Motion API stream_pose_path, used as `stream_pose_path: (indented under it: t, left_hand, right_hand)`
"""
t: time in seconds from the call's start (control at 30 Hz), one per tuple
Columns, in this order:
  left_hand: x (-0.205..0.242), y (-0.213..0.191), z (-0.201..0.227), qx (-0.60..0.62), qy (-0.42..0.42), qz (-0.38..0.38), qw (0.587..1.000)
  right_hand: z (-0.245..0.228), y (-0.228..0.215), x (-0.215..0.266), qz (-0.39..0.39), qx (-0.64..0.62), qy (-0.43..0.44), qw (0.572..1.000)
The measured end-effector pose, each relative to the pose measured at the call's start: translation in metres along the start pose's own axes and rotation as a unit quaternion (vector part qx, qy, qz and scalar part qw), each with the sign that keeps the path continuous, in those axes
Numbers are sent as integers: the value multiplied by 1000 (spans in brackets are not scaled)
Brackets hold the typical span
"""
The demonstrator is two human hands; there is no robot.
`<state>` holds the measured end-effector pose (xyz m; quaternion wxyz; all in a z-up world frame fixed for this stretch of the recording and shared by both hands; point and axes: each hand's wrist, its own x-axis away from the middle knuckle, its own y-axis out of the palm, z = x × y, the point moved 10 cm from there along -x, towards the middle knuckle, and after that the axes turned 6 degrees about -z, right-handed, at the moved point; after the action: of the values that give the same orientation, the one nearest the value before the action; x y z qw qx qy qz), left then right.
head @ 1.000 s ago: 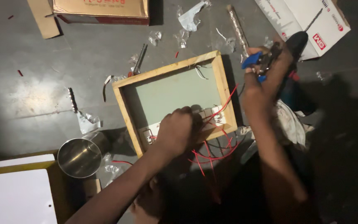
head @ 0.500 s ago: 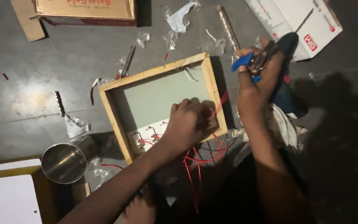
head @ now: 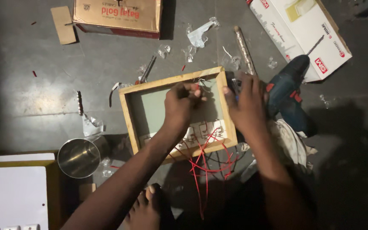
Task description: The person sits on the floor and wires a multi-gang switchboard mounted in a wooden frame. They strip red and black wires, twist them together, and secure the connections with electrical tape. The person uses pliers and a screwdriver to manipulate the wires and switches.
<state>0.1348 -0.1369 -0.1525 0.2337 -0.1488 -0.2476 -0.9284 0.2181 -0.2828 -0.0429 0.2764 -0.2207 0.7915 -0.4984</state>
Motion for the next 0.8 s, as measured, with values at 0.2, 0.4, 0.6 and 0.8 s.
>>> stream_pose_path:
  t: [0.2, 0.4, 0.6, 0.8]
  left_hand:
    - [33, -16, 31, -157, 60, 66, 984]
    - [50, -14, 55, -206, 75, 1, 976]
    - [28, -17, 20, -29, -42, -8, 999]
    - [-6, -12, 19, -67, 18, -22, 997]
  right_hand:
    - [-29, 3, -5, 29, 14, 8, 999]
    - [-36, 24, -26, 29, 17, 71, 997]
    - [-32, 38, -25, -3, 3, 102, 995]
    - [-36, 46, -21, -44, 12, 92, 995]
